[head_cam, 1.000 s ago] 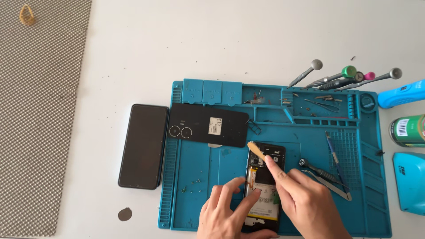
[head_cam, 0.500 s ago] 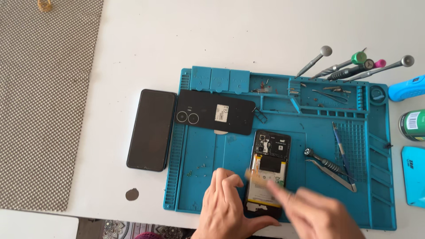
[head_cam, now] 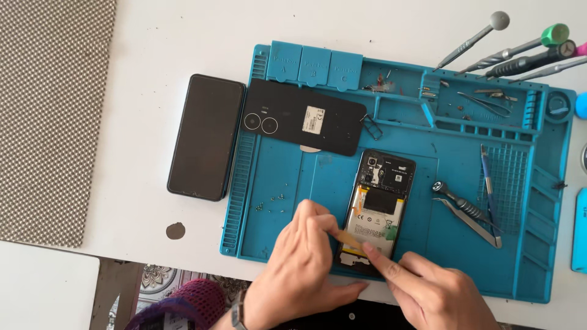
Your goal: The person uses a screwdriver to remove screws from a disassembled smartphone, then sprays a cleaning agent and brushes the battery area. They reattach the back cover and secure it with screws.
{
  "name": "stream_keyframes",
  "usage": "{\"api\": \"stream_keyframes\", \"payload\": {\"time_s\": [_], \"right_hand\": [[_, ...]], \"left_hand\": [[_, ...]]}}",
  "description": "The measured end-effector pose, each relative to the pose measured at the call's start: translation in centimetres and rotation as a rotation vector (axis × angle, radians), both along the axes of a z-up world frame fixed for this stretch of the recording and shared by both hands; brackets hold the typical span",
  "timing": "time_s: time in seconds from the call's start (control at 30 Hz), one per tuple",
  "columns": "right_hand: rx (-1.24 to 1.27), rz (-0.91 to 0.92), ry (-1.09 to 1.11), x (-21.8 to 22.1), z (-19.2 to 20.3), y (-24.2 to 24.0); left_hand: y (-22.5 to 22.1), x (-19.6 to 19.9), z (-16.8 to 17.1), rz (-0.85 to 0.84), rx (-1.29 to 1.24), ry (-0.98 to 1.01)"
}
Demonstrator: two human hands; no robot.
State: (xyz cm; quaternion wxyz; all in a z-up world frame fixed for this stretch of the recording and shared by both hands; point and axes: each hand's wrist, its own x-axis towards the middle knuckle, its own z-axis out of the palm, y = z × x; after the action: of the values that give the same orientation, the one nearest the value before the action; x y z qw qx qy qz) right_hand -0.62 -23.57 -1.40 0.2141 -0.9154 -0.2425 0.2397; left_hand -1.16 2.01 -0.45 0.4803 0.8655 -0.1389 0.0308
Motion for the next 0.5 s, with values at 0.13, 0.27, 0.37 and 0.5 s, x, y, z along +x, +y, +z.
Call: {"api": "stream_keyframes", "payload": {"time_s": [0.13,0.27,0.37,0.5], "right_hand": [[0.057,0.031,0.047,-1.6,-1.2,-1.3],[0.092,-0.005,0.046,-2.9,-1.0,-1.5],[0.177,0.010,-0.052,-3.4,-0.9,-1.8],[0.227,-0.067,-0.004,-5.0,-1.5,-4.3]], "left_hand": [[1.0,0.2,-0.2,-0.099,-0.016,-0.007],[0.8,0.2,0.2,-0.086,0.013,0.046],[0.4,0.4,0.8,-0.061,0.055,0.021],[0.0,0.5,1.2,-0.055,0.101,0.059]]}}
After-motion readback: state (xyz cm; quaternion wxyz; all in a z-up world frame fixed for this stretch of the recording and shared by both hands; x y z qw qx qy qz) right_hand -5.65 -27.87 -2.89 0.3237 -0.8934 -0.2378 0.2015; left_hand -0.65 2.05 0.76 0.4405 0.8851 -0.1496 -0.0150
